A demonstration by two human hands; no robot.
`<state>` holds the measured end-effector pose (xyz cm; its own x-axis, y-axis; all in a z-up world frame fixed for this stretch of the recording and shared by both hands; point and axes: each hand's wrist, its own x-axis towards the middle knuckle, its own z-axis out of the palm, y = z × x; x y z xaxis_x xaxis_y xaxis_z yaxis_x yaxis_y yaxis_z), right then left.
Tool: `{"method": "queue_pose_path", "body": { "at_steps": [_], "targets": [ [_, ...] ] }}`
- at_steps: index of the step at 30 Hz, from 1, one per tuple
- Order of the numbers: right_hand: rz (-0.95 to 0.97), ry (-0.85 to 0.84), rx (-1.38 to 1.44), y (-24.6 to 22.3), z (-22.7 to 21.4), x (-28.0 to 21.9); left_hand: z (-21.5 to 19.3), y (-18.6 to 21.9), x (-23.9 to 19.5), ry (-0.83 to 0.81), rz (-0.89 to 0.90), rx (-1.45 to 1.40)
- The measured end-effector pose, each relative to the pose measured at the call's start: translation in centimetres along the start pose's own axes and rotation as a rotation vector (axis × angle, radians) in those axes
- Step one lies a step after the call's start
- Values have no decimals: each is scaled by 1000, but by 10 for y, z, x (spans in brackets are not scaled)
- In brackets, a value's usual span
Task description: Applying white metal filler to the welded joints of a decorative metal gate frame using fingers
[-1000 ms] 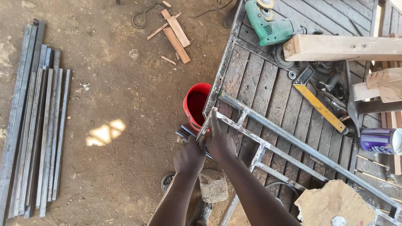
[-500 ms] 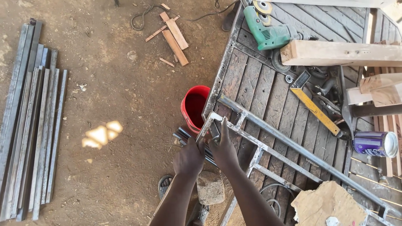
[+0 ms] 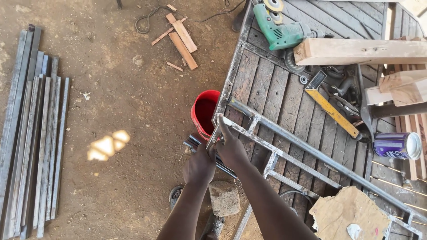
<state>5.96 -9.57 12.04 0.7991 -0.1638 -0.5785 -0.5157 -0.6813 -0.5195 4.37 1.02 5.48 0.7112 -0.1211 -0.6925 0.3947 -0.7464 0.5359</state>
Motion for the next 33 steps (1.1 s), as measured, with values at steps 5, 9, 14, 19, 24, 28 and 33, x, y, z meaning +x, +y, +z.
{"method": "queue_pose_path", "body": {
  "at_steps": [5,9,14,19,24,28,33],
  "targets": [
    [-58,18,-75,-24,-4,-14,2,-2,2,-3,18,23],
    [21,106,72,-11,7,-18,4,-3,4,-1,18,46],
    [-5,-12,-5,-19,-5,-19,3,-2,1,14,15,53],
    [-209,-12,-162,23,12,-5,-2,6,-4,-5,0,29],
    [-65,221,154,104,60,-48,76,-78,77,503,482,684],
    [-14,273,82,155,49,-141,46,-40,51,163,97,104],
    [253,138,197,263,33,-231,37,-47,33,171,20,79]
  ]
}}
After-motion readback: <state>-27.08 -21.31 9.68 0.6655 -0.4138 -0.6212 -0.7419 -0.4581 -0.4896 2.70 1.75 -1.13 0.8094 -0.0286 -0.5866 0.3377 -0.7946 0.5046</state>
